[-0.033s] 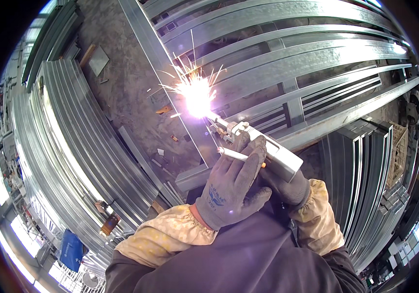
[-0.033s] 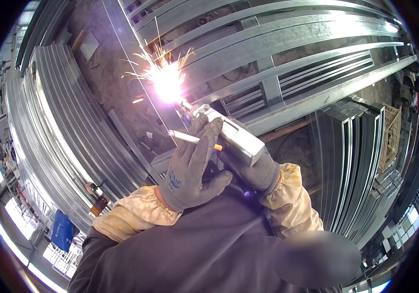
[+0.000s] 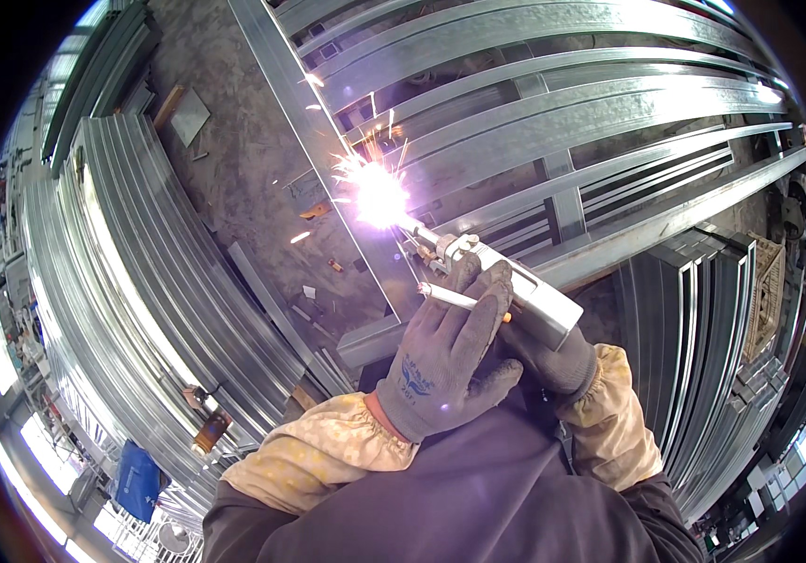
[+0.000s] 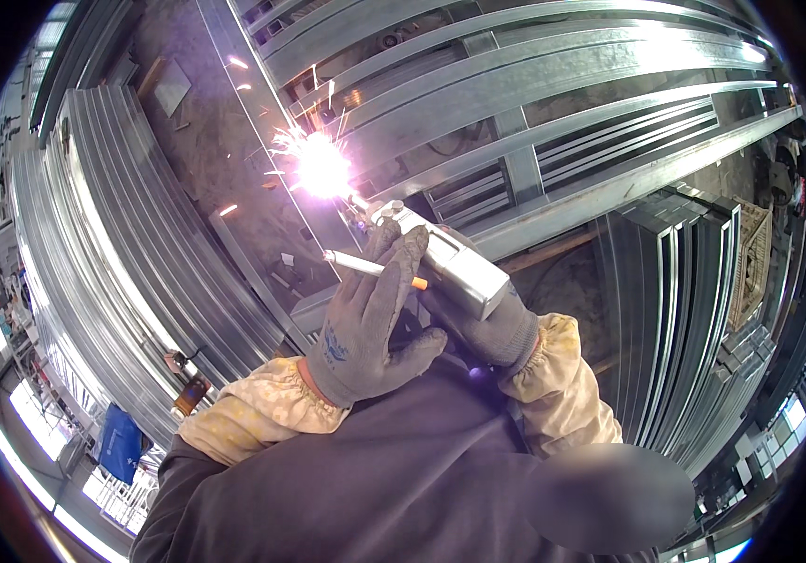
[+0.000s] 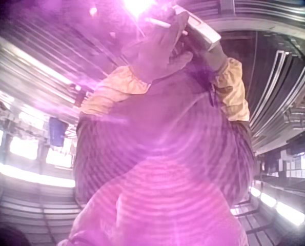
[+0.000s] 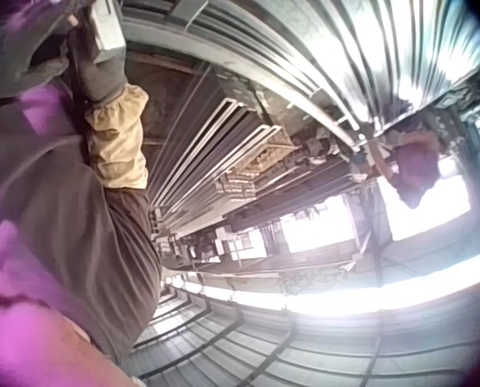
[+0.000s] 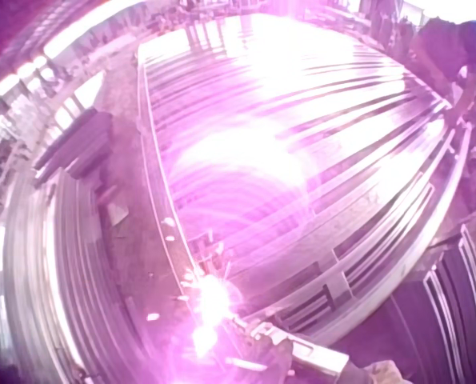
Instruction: The person welds joints on a large metal frame using a handheld welding gun. They move along the frame, applying welds to multiple intersections while wearing protective gloves and a jacket.
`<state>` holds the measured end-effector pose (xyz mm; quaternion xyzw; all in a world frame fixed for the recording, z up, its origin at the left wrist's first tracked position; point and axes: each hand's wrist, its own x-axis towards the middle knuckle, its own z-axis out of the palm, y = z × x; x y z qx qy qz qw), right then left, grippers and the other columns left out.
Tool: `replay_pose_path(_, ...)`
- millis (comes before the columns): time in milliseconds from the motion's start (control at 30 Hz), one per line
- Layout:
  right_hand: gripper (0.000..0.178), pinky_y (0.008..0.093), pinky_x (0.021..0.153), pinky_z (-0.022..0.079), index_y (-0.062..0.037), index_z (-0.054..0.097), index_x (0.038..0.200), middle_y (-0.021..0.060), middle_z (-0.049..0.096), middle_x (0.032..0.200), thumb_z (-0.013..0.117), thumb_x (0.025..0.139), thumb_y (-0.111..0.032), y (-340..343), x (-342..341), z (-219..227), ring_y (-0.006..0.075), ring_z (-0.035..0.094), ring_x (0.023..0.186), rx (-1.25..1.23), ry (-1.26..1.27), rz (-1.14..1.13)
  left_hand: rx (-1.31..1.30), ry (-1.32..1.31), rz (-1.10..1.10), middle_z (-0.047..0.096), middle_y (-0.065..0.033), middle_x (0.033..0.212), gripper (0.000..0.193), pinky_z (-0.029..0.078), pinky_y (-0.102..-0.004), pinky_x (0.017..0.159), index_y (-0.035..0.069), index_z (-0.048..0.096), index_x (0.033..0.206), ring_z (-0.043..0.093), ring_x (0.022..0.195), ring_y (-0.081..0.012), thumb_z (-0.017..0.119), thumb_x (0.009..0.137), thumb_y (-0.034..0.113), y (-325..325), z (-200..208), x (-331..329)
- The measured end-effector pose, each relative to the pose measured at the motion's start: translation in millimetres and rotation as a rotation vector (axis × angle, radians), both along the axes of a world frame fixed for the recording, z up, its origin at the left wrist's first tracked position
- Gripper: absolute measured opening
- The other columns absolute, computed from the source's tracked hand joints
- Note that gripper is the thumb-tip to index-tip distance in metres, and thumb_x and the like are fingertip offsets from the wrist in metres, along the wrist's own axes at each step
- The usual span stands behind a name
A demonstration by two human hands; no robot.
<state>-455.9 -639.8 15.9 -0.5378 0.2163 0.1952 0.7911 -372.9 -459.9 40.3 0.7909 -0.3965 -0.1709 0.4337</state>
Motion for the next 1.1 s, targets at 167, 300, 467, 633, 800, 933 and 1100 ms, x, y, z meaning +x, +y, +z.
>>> replay_pose_path(167,0.054,0.0372,0.112,0.044,0.0013,0.048,0.146,0.0174,0.050,0.148,0.066,0.095,-0.003,-2.0,-1.9,0.4,0.0250,0.051,0.135,-0.081,-0.036,0.056,-0.065,-0.024,0.022,0.044,-0.0231,0.153,0.089,0.035,-0.0608,0.114,0.000,0.031,0.154,0.039,0.142,-0.0497,0.076,0.083,0.027,1.1,-7.0,-4.3)
replay_pose_path(300,0.055,0.0372,0.112,0.044,0.0009,0.047,0.147,0.0175,0.050,0.148,0.065,0.095,-0.003,-2.1,-4.7,-2.1,0.0253,0.052,0.135,-0.120,-0.067,0.077,0.019,0.023,-0.024,0.043,-0.0240,0.153,0.089,0.035,-0.0608,0.114,-0.001,0.031,0.154,0.039,0.142,-0.0497,0.077,0.083,0.027,1.5,1.3,-1.1)
replay_pose_path(467,0.056,0.0371,0.112,0.044,0.0010,0.045,0.148,0.0176,0.050,0.148,0.065,0.095,-0.003,-1.9,-3.2,3.4,0.0246,0.052,0.135,-0.095,-0.038,0.067,-0.045,0.019,0.007,0.043,-0.0251,0.153,0.089,0.036,-0.0607,0.114,-0.001,0.031,0.154,0.038,0.143,-0.0498,0.077,0.083,0.027,2.5,-4.7,-6.5)
replay_pose_path(633,0.056,0.0380,0.112,0.044,0.0012,0.045,0.148,0.0183,0.050,0.147,0.064,0.095,-0.002,0.0,-7.1,2.6,0.0252,0.051,0.136,-0.028,-0.026,0.013,-0.061,0.003,-0.001,0.043,-0.0251,0.153,0.089,0.036,-0.0606,0.113,-0.001,0.031,0.154,0.039,0.142,-0.0501,0.077,0.083,0.028,4.5,-8.3,-9.4)
replay_pose_path(800,0.054,0.0404,0.114,0.041,0.0004,0.045,0.148,0.0191,0.050,0.148,0.062,0.096,-0.003,-5.1,-9.4,-0.4,0.0288,0.049,0.138,-0.163,-0.122,0.151,-0.058,0.017,0.002,0.043,-0.0251,0.153,0.089,0.036,-0.0610,0.113,-0.001,0.031,0.154,0.039,0.142,-0.0505,0.076,0.083,0.029,5.3,-7.9,-12.5)
replay_pose_path(933,0.053,0.0412,0.115,0.039,0.0002,0.046,0.148,0.0194,0.049,0.148,0.061,0.096,-0.003,-3.7,-8.7,2.8,0.0302,0.047,0.140,-0.150,-0.114,0.132,-0.043,0.028,-0.003,0.043,-0.0251,0.153,0.088,0.035,-0.0615,0.114,-0.002,0.031,0.154,0.038,0.142,-0.0506,0.076,0.084,0.029,4.8,-4.9,-12.3)
replay_pose_path(1100,0.055,0.0409,0.116,0.039,0.0002,0.045,0.148,0.0196,0.045,0.151,0.061,0.095,-0.001,-3.1,-10.8,5.7,0.0303,0.046,0.140,-0.165,-0.151,0.106,0.054,0.046,-0.049,0.043,-0.0252,0.153,0.088,0.034,-0.0617,0.114,-0.003,0.032,0.153,0.038,0.142,-0.0506,0.076,0.084,0.029,3.7,4.2,-8.4)
